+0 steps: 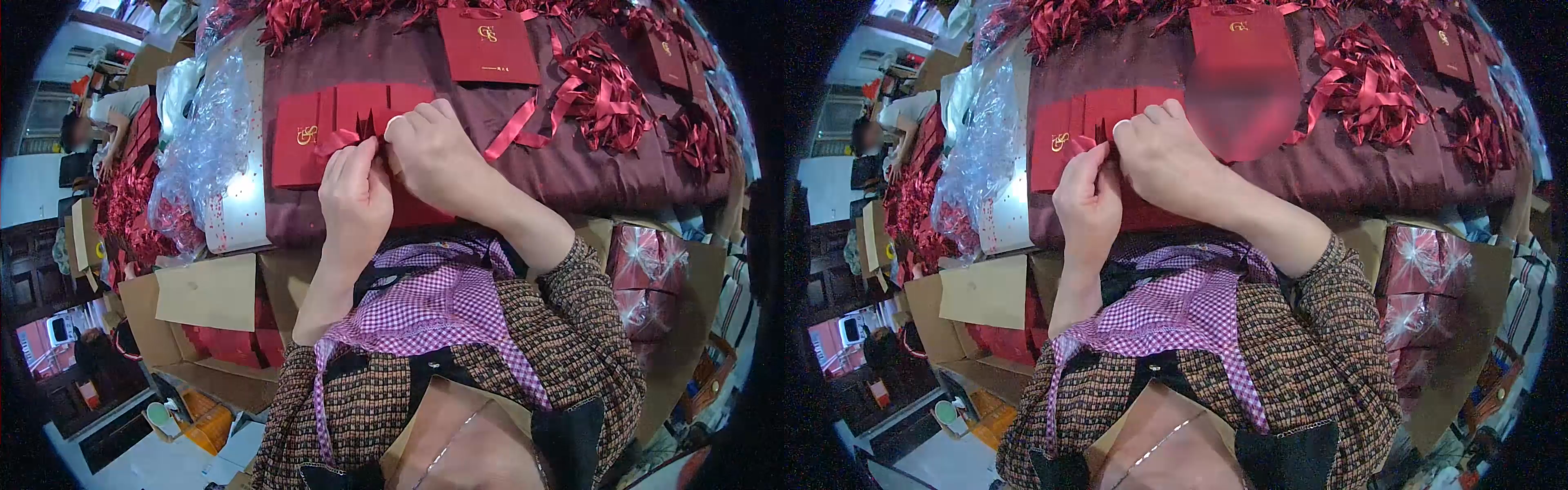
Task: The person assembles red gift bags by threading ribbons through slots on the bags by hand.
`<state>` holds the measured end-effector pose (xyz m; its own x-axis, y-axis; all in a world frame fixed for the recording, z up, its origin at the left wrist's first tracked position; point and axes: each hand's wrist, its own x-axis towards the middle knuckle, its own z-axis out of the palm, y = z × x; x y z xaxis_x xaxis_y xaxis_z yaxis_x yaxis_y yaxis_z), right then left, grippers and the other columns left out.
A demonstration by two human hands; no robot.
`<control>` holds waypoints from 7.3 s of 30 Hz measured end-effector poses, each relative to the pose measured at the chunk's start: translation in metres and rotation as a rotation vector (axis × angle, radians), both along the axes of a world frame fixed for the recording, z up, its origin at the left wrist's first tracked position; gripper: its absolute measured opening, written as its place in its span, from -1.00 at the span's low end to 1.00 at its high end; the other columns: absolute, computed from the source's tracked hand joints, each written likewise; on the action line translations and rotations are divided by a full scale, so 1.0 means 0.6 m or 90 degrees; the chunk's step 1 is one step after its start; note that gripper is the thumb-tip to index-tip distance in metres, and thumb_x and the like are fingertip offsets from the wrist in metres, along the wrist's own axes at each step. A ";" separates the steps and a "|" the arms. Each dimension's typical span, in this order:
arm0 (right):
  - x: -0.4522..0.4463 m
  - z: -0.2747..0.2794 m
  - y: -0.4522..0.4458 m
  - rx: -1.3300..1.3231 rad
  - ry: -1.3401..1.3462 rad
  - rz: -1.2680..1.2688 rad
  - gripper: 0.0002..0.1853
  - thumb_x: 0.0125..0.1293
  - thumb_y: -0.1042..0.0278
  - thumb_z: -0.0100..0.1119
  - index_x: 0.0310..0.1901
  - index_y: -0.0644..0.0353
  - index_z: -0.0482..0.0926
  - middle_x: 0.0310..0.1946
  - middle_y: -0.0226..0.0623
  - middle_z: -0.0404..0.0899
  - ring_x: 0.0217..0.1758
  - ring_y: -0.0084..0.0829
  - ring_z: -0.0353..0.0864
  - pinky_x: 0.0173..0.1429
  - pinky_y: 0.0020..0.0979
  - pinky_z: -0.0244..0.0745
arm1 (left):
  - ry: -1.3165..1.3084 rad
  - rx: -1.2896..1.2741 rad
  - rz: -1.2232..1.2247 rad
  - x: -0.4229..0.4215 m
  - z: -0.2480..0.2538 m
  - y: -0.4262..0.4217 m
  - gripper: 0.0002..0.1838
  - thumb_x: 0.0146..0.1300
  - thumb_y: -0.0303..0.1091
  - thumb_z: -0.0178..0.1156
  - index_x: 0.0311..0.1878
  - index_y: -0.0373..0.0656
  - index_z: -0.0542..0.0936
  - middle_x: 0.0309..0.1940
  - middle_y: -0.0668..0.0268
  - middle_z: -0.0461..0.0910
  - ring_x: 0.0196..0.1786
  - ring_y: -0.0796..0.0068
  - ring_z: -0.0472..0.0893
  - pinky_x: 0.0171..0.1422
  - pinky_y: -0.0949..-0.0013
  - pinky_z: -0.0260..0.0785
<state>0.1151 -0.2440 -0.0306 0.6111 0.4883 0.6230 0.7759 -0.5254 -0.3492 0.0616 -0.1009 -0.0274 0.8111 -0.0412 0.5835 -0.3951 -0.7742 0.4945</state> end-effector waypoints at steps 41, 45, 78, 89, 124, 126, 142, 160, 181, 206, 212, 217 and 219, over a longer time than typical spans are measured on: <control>0.085 0.012 -0.076 0.076 0.239 0.201 -0.88 0.15 0.59 0.20 -0.26 0.23 0.55 -0.35 -0.26 0.53 -0.15 -0.24 0.51 -0.05 -0.33 0.43 | 0.074 -0.154 0.025 0.018 0.016 0.078 -0.84 0.19 -0.53 0.23 -0.15 -0.27 0.59 -0.32 0.27 0.54 -0.23 0.38 0.53 -0.12 0.39 0.39; 0.090 0.004 -0.067 0.083 0.308 0.197 -0.86 0.18 0.57 0.20 -0.21 0.23 0.57 -0.33 -0.25 0.55 -0.15 -0.26 0.53 -0.04 -0.34 0.44 | 0.191 0.014 -0.085 -0.007 0.023 0.048 -0.81 0.09 -0.47 0.33 -0.23 -0.29 0.60 -0.34 0.17 0.51 -0.23 0.17 0.51 -0.15 0.23 0.38; -0.022 -0.048 -0.221 0.829 0.743 0.480 -0.55 0.23 0.50 0.26 0.16 0.36 0.48 -0.11 -0.18 0.59 -0.09 -0.39 0.60 0.03 -0.36 0.55 | 0.378 -0.344 -0.001 0.038 -0.017 0.062 -0.83 0.33 -0.47 0.16 -0.14 -0.39 0.60 -0.47 0.50 0.52 -0.40 0.79 0.40 -0.32 0.61 0.28; -0.021 -0.022 -0.151 0.455 0.308 0.096 -0.87 0.25 0.53 0.17 -0.18 0.29 0.62 -0.05 -0.25 0.57 0.00 -0.47 0.54 0.11 -0.46 0.41 | 0.440 -0.457 -0.075 0.029 -0.009 0.066 -0.75 0.31 -0.56 0.10 0.03 -0.36 0.57 -0.34 0.50 0.54 -0.31 0.77 0.43 -0.17 0.61 0.33; 0.039 -0.010 -0.029 -0.044 0.493 0.260 -0.84 0.12 0.40 0.03 -0.42 0.36 0.49 -0.59 0.07 0.47 -0.50 -0.01 0.49 -0.31 -0.13 0.37 | 0.417 -0.327 -0.097 0.029 -0.013 0.041 -0.79 0.24 -0.49 0.23 -0.09 -0.36 0.56 -0.39 0.43 0.55 -0.36 0.72 0.45 -0.26 0.56 0.36; 0.041 -0.006 -0.030 -0.034 0.480 0.267 -0.83 0.10 0.41 0.04 -0.43 0.37 0.49 -0.60 0.10 0.46 -0.52 0.00 0.50 -0.35 -0.14 0.36 | 0.401 -0.249 -0.052 0.031 -0.014 0.035 -0.82 0.22 -0.49 0.24 -0.14 -0.36 0.55 -0.41 0.39 0.55 -0.38 0.69 0.46 -0.28 0.53 0.38; 0.014 -0.038 -0.033 0.052 0.429 0.145 -0.84 0.21 0.34 0.14 -0.40 0.28 0.52 -0.52 -0.09 0.56 -0.38 -0.09 0.55 -0.11 -0.18 0.40 | 0.431 -0.377 -0.095 0.027 -0.014 0.044 -0.76 0.25 -0.54 0.18 -0.02 -0.37 0.57 -0.32 0.40 0.59 -0.32 0.72 0.47 -0.19 0.57 0.38; -0.018 -0.006 -0.016 -0.177 -0.044 0.020 -0.82 -0.01 0.21 0.11 -0.64 0.05 0.57 -0.62 -0.30 0.59 -0.57 -0.37 0.59 -0.44 -0.16 0.32 | 0.262 -0.173 -0.081 0.011 -0.007 0.020 -0.80 0.17 -0.66 0.07 -0.15 -0.33 0.58 -0.34 0.07 0.61 -0.26 0.31 0.61 -0.10 0.36 0.44; -0.042 -0.013 -0.025 -0.077 0.192 -0.012 -0.84 -0.01 0.32 0.11 -0.55 0.23 0.55 -0.65 -0.11 0.54 -0.49 -0.06 0.54 -0.23 -0.15 0.26 | 0.244 -0.205 -0.082 0.007 -0.027 0.005 -0.88 0.19 -0.57 0.17 -0.21 -0.39 0.54 -0.44 0.18 0.57 -0.45 0.46 0.48 -0.33 0.37 0.37; -0.059 -0.036 -0.007 -0.043 0.052 0.006 -0.78 -0.01 0.21 0.21 -0.56 0.17 0.49 -0.68 -0.19 0.47 -0.56 -0.18 0.49 -0.28 -0.19 0.25 | 0.142 -0.128 -0.089 -0.032 -0.025 0.005 -0.89 0.17 -0.59 0.11 -0.24 -0.36 0.56 -0.40 0.05 0.52 -0.33 0.03 0.53 -0.23 0.14 0.38; -0.029 -0.025 0.007 -0.118 -0.012 0.063 -0.83 0.01 0.22 0.20 -0.51 0.11 0.48 -0.67 -0.31 0.47 -0.55 -0.28 0.48 -0.29 -0.25 0.21 | 0.175 -0.078 -0.108 -0.023 0.017 0.027 -0.83 0.20 -0.61 0.07 -0.16 -0.39 0.58 -0.37 0.04 0.52 -0.32 0.08 0.54 -0.22 0.21 0.39; 0.000 -0.008 0.000 -0.017 0.146 0.141 -0.87 -0.02 0.37 0.16 -0.58 0.19 0.46 -0.67 -0.18 0.44 -0.53 -0.05 0.44 -0.25 -0.15 0.25 | 0.187 -0.153 -0.181 -0.002 0.016 0.055 -0.80 0.17 -0.65 0.08 -0.13 -0.41 0.57 -0.31 0.05 0.50 -0.23 0.16 0.55 -0.12 0.31 0.40; 0.000 -0.015 -0.004 0.008 0.138 0.156 -0.87 0.00 0.37 0.15 -0.58 0.18 0.46 -0.67 -0.19 0.45 -0.52 -0.08 0.45 -0.26 -0.16 0.25 | 0.230 -0.093 -0.225 0.014 -0.009 0.074 -0.80 0.09 -0.67 0.13 -0.17 -0.42 0.55 -0.26 0.03 0.49 -0.18 0.13 0.54 -0.10 0.27 0.41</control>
<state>0.1151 -0.2467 -0.0394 0.5948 0.6304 0.4988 0.7861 -0.3262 -0.5250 0.0699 -0.0567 -0.0327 0.9130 -0.2873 0.2897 -0.4040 -0.5377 0.7400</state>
